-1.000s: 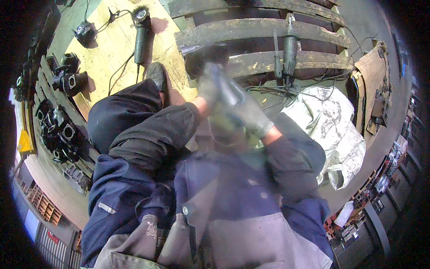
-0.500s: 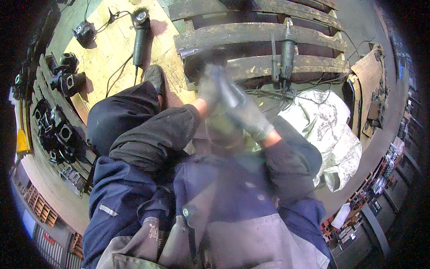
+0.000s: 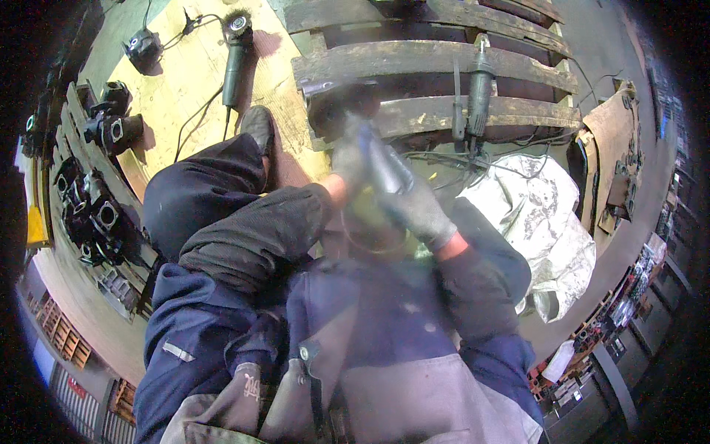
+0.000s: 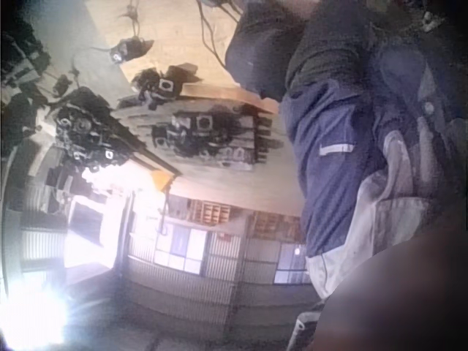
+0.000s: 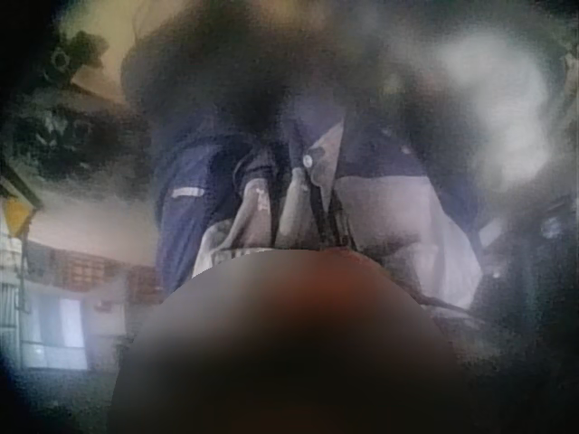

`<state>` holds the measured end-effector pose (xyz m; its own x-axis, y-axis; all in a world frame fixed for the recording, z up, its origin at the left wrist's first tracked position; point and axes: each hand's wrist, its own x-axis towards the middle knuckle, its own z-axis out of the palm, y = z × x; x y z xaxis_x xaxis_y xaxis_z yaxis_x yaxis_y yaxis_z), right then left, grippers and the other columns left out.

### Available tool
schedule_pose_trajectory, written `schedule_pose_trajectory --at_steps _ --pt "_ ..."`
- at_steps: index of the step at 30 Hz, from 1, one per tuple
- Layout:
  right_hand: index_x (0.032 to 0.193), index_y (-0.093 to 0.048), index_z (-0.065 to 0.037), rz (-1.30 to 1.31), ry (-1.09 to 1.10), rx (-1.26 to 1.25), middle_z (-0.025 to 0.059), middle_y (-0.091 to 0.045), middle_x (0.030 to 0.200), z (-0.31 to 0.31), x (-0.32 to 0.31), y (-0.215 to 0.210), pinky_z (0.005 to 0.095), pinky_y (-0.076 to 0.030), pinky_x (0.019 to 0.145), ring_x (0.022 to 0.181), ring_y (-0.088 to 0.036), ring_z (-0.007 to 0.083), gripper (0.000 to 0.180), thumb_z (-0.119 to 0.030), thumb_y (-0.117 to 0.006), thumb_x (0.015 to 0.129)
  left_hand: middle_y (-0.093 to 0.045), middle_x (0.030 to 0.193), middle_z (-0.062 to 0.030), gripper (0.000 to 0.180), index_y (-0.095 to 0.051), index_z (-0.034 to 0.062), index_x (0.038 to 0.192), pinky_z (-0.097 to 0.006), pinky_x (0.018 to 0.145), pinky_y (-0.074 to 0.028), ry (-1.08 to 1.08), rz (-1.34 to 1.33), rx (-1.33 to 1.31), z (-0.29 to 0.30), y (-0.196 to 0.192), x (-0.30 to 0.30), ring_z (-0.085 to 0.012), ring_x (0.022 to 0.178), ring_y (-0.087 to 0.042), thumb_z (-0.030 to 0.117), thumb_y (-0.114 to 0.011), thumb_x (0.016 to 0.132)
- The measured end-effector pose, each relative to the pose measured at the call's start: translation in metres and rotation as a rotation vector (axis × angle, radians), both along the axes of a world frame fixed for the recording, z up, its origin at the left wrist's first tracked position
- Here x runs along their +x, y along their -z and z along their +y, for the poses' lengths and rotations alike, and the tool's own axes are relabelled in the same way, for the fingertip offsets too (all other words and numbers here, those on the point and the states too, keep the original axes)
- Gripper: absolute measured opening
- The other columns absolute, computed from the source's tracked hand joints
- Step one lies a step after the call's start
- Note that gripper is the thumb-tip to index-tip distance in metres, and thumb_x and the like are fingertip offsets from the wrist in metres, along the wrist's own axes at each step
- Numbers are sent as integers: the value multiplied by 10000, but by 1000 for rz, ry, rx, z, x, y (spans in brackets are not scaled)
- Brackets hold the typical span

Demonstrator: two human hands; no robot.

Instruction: The person uses a handheld angle grinder to smooth the edges and surfaces of a metal part on a wooden pallet. They reposition the part several times to access different areas and briefly inspect the finished surface before placing the part down.

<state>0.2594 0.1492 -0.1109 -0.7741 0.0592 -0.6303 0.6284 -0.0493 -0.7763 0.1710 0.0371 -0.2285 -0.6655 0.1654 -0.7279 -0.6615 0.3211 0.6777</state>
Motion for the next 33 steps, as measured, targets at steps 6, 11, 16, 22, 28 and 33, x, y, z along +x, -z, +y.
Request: schedule_pose_trajectory --at_steps 6,11,16,22,28,33 --pt "1665 -331 -68 -26 -4 -18 17 -660 1179 4 8 -1 229 -509 693 825 -593 60 919 -65 -781 865 -704 1288 -260 729 -645 15 1371 -443 1028 -495 72 -31 -69 -1 2 3 -387 1216 -677 637 -576 996" --pt "1646 -347 -34 30 -37 30 68 -591 1370 -3 11 3 277 -477 937 1131 -555 121 912 -179 -792 863 -676 1305 -305 837 -592 -59 1395 -440 1047 -491 54 -2 -102 -8 4 10 -397 1229 -667 666 -587 977" --pt "1603 -428 -25 -72 -37 21 110 -568 1507 -2 -6 -1 320 -449 1107 1341 -532 164 838 -249 -763 869 -685 1302 -281 831 -587 -63 1392 -436 1011 -506 -81 -63 -79 -7 12 -2 -377 1184 -683 652 -607 970" --pt "1648 -346 -43 -83 16 -19 73 -576 1446 -6 6 -20 278 -517 916 1090 -583 110 937 -89 -805 833 -662 1330 -300 871 -552 -60 1411 -461 1035 -501 40 24 -170 -5 14 22 -420 1228 -663 689 -585 969" --pt "1670 -316 -85 -125 -55 15 45 -648 1164 -1 5 -17 249 -541 662 803 -610 83 948 -89 -802 856 -679 1295 -284 760 -596 -54 1355 -445 1021 -508 -25 -55 17 -11 7 14 -398 1198 -678 615 -608 994" --pt "1675 -307 -93 -52 -49 -13 28 -646 1087 -1 9 -10 247 -524 609 754 -590 74 948 -97 -798 863 -695 1278 -275 732 -605 -21 1393 -436 1018 -504 -36 -32 -45 -7 3 9 -381 1178 -687 595 -620 996"
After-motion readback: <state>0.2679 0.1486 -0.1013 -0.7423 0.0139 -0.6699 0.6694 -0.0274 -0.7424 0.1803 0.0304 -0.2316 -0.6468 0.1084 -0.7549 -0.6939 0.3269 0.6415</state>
